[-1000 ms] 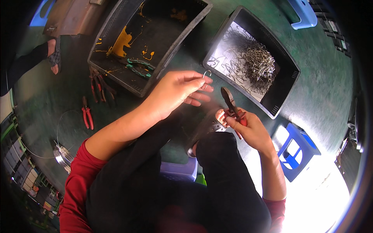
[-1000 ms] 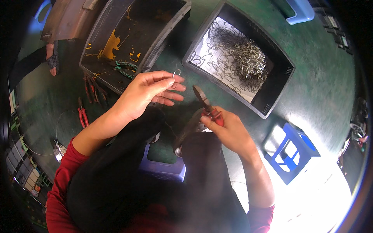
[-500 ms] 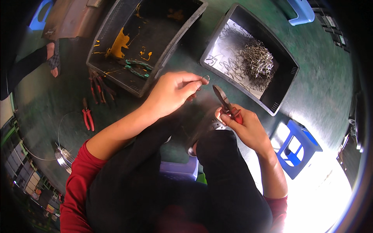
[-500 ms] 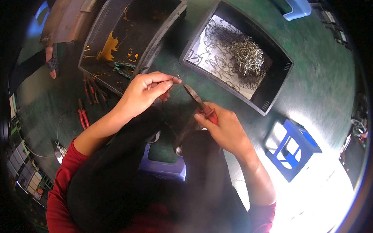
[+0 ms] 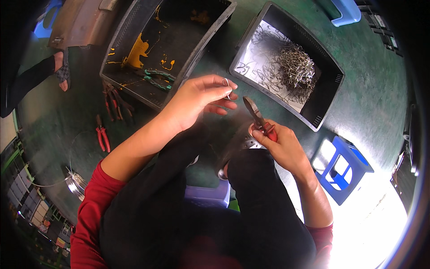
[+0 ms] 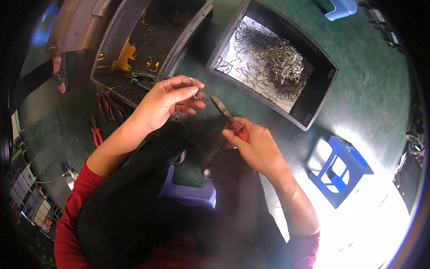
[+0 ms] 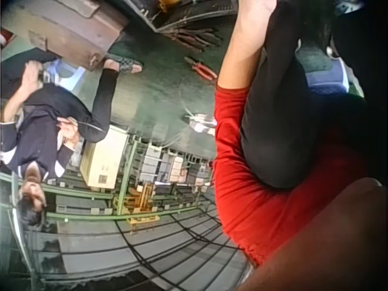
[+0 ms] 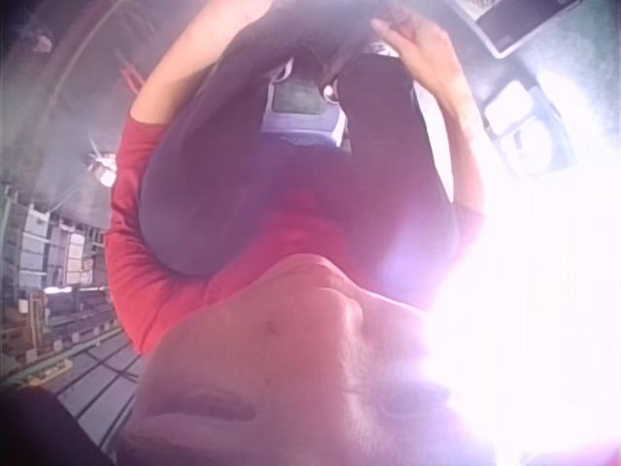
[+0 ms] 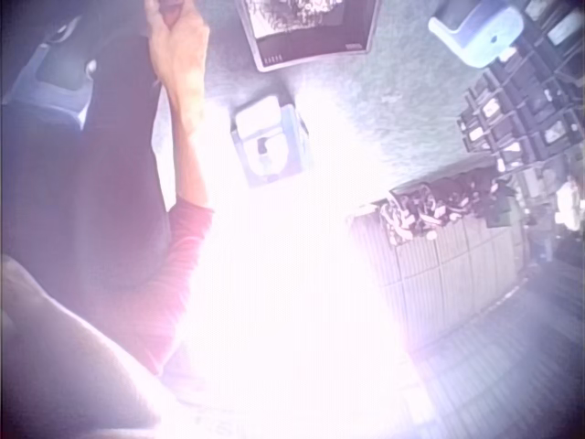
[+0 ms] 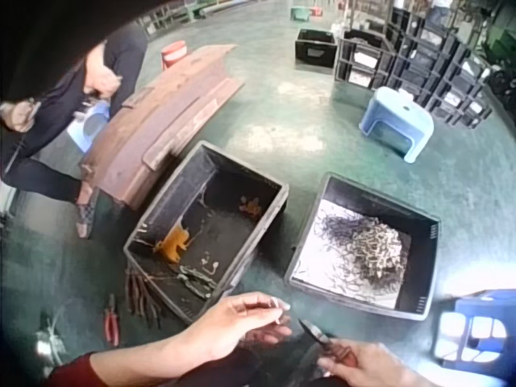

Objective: The person sits on a low stool and repeatedly picks up short pieces of metal wire from a black tray. Using red-handled pliers, they bend each piece into a loop and place it into a second tray. The process is repeated continuously throughout the clip.

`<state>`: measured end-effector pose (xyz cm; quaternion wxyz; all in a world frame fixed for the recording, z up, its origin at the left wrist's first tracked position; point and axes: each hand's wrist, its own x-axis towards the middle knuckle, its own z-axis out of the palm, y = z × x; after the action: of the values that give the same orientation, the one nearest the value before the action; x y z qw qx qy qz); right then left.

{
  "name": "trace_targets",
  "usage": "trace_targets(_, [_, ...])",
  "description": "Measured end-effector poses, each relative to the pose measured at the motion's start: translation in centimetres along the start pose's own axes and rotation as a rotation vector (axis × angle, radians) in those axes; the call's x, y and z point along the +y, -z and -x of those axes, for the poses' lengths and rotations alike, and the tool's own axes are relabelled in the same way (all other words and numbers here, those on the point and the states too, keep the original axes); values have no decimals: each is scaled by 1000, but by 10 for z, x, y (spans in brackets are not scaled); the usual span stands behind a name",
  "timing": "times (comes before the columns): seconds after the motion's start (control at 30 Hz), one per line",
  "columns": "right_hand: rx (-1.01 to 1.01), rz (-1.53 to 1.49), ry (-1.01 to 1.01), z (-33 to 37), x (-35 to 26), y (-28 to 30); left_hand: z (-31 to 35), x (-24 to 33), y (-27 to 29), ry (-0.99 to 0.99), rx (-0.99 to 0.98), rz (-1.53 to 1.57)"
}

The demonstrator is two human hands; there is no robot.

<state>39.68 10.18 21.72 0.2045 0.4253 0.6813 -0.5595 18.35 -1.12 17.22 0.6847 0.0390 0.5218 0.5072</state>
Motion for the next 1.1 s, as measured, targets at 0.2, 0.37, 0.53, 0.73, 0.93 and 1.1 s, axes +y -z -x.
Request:
trace_targets(0.2, [-27, 16, -4, 0, 6, 0, -12, 7, -4, -104, 47, -435])
trace_targets(0.37, [-82, 104, -40, 1, 12, -6, -39, 25, -16, -554, 134, -920])
trace_targets(0.53, [-123, 151, -88, 5, 15, -8, -26, 23, 8, -411, 152, -1021])
trace_targets(0.73, [-104, 287, -11, 12, 23, -13, 5, -3, 51, -193, 141, -876])
trace_targets(0.93, [-203, 428, 116, 21, 34, -29, 15, -22, 68, -183, 152, -866])
trace_targets(1.1, [-220, 698, 137, 26, 39, -44, 12, -20, 77, -101, 148, -773])
